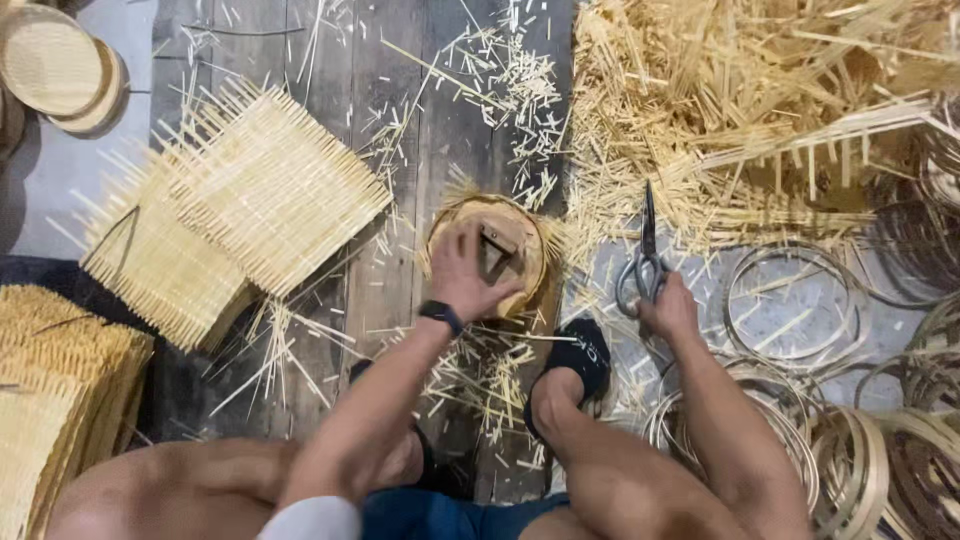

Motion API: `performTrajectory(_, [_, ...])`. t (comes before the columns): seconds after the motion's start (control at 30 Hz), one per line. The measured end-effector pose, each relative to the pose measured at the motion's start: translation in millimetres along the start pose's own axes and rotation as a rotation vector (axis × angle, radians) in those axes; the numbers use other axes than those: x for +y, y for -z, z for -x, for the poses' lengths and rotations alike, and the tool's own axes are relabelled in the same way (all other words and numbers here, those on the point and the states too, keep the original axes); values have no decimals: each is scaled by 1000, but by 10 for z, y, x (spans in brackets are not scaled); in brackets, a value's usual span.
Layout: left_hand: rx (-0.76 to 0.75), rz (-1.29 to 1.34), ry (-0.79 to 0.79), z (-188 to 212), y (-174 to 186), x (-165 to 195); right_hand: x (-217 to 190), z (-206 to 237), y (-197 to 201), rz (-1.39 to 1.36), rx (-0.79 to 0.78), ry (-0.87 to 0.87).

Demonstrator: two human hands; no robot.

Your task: The person sits on the floor assembling round bamboo steamer bodies. They fit a woven bamboo mat into a bent bamboo rim, press the rim down over a wooden form, and trim excess bamboo strips with scissors, repeating the process for several steamer bodies.

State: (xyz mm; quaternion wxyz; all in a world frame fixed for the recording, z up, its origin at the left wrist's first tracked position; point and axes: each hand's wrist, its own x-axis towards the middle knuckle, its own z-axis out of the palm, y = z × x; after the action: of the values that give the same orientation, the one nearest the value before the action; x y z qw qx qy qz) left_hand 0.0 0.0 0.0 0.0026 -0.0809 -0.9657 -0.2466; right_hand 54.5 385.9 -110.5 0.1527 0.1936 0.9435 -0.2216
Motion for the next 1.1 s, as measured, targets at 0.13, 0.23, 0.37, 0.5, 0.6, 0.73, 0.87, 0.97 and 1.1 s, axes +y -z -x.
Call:
performTrajectory(0.13, [-80, -19, 81, -316, -111, -157, -236, -115, 18, -273, -375, -88])
performTrajectory(0.23, [-22, 19, -95, -474, -54, -316, -532, 165, 202, -702, -440, -173])
performTrajectory(0.37, [-163, -18, -251, -539, -148, -483, -1249, 565, 307, -839, -161, -143])
performTrajectory(0.5, [-217, -38, -279, -528, -160, -612, -1941, 833, 259, -1195, 50, 44])
performTrajectory(0.6, [-249, -27, -282, -601, -122, -643, -2312, 723, 154, -770, -221, -18])
performTrajectory(0.73, [-319, -64, -337, -674, -14, -642, -2249, 535, 234, -715, -511, -312])
performTrajectory(0.87, [-326, -186, -213, -613, 52, -609, -1851, 472, 393, -272, -261, 89])
performTrajectory(0.97, [-228, 55, 114, -503, -69, -393, -1732, 365, 264, 44, 11, 286])
performTrajectory(1.1, [-187, -64, -36, -458, -169, -194, -1731, 121, 36, 376, 9, 263])
